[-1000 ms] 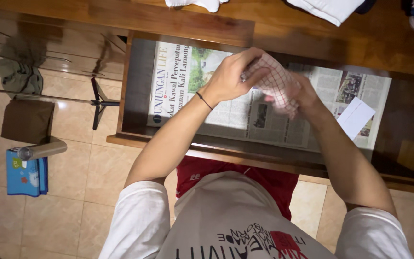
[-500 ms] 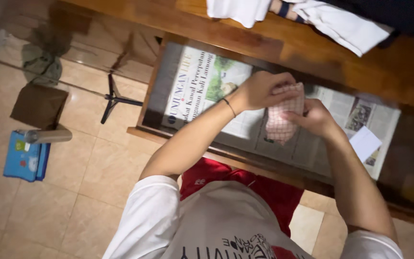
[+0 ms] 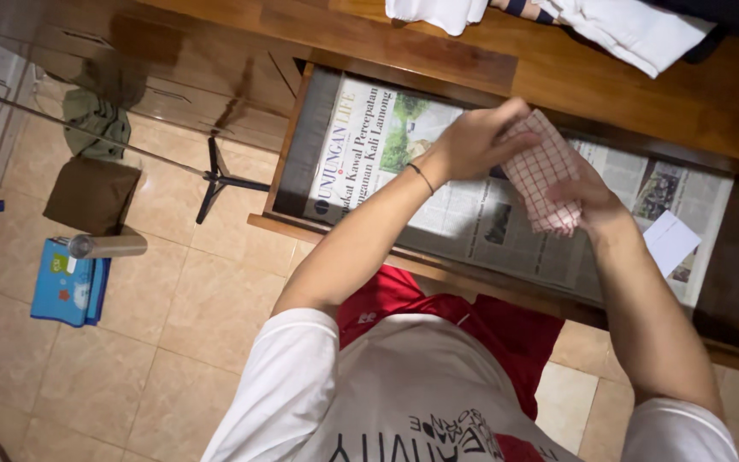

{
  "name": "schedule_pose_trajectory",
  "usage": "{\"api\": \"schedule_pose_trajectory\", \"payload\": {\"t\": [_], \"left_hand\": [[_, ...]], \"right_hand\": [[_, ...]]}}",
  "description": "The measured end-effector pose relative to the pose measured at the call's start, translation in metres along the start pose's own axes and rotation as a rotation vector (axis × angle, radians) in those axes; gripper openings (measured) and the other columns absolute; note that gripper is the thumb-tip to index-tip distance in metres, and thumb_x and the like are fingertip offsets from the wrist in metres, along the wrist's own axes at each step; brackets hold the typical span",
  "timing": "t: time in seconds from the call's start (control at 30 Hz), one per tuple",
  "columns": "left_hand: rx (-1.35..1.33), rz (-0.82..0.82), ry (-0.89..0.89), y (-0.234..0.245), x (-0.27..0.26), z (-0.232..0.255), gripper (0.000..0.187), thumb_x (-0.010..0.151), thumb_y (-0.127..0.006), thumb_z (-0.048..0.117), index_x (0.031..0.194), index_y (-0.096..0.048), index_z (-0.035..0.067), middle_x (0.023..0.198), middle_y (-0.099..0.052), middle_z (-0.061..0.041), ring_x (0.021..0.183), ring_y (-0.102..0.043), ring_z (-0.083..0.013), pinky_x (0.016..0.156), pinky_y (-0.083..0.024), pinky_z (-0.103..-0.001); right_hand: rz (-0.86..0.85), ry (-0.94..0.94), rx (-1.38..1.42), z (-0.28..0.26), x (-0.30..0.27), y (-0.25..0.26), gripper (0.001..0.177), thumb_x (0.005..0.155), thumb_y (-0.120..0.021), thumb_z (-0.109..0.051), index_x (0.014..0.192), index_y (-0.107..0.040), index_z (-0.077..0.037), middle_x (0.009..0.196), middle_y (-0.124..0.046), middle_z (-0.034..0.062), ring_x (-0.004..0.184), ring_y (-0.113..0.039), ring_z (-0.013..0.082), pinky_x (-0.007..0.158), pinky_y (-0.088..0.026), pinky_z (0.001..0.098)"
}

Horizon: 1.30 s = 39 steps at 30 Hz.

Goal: The person wipes the interior surfaces of a wooden drawer using a red and white checkered cloth. They clean the bottom, sides, and front edge of the drawer, which is lined with a newspaper.

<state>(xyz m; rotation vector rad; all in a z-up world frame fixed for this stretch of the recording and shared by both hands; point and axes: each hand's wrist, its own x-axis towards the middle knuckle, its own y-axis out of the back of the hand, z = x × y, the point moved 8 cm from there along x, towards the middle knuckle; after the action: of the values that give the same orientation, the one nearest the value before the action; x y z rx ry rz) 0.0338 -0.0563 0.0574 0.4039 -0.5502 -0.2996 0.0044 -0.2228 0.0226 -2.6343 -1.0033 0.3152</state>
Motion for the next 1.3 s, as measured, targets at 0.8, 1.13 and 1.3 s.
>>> {"api": "schedule_pose_trajectory", "payload": {"t": [0.8, 1.13, 1.3], "left_hand": [[0.636, 0.501, 0.017, 0.135, -0.048, -0.049, 0.037, 0.097, -0.071, 0.034, 0.125, -0.060, 0.012, 0.137, -0.056, -0.010, 0.137, -0.046, -0.0323, 0.120, -0.031, -0.050], [0.632, 0.513, -0.008, 0.137, -0.046, -0.045, 0.038, 0.095, -0.074, 0.030, 0.125, -0.061, 0.011, 0.137, -0.056, -0.010, 0.136, -0.046, -0.0336, 0.118, -0.032, -0.051], [0.643, 0.515, -0.002, 0.136, -0.045, -0.042, 0.036, 0.096, -0.074, 0.029, 0.124, -0.062, 0.011, 0.137, -0.056, -0.010, 0.136, -0.047, -0.0331, 0.118, -0.032, -0.051]], "right_hand": [[-0.535, -0.499, -0.931, 0.123, -0.005, -0.052, 0.041, 0.087, -0.067, -0.021, 0.124, -0.070, -0.003, 0.111, -0.079, 0.0111, 0.104, -0.073, 0.0221, 0.090, -0.056, 0.0363], [-0.261, 0.251, -0.643, -0.007, 0.009, -0.062, 0.069, 0.075, -0.053, -0.028, 0.140, -0.054, -0.004, 0.131, -0.059, 0.0135, 0.119, -0.061, 0.0180, 0.092, -0.054, 0.0344], [0.386, 0.639, -0.892, -0.084, -0.033, -0.004, 0.034, 0.093, -0.062, -0.016, 0.124, -0.055, -0.003, 0.125, -0.056, 0.0100, 0.114, -0.056, 0.0202, 0.101, -0.046, 0.0318]]}}
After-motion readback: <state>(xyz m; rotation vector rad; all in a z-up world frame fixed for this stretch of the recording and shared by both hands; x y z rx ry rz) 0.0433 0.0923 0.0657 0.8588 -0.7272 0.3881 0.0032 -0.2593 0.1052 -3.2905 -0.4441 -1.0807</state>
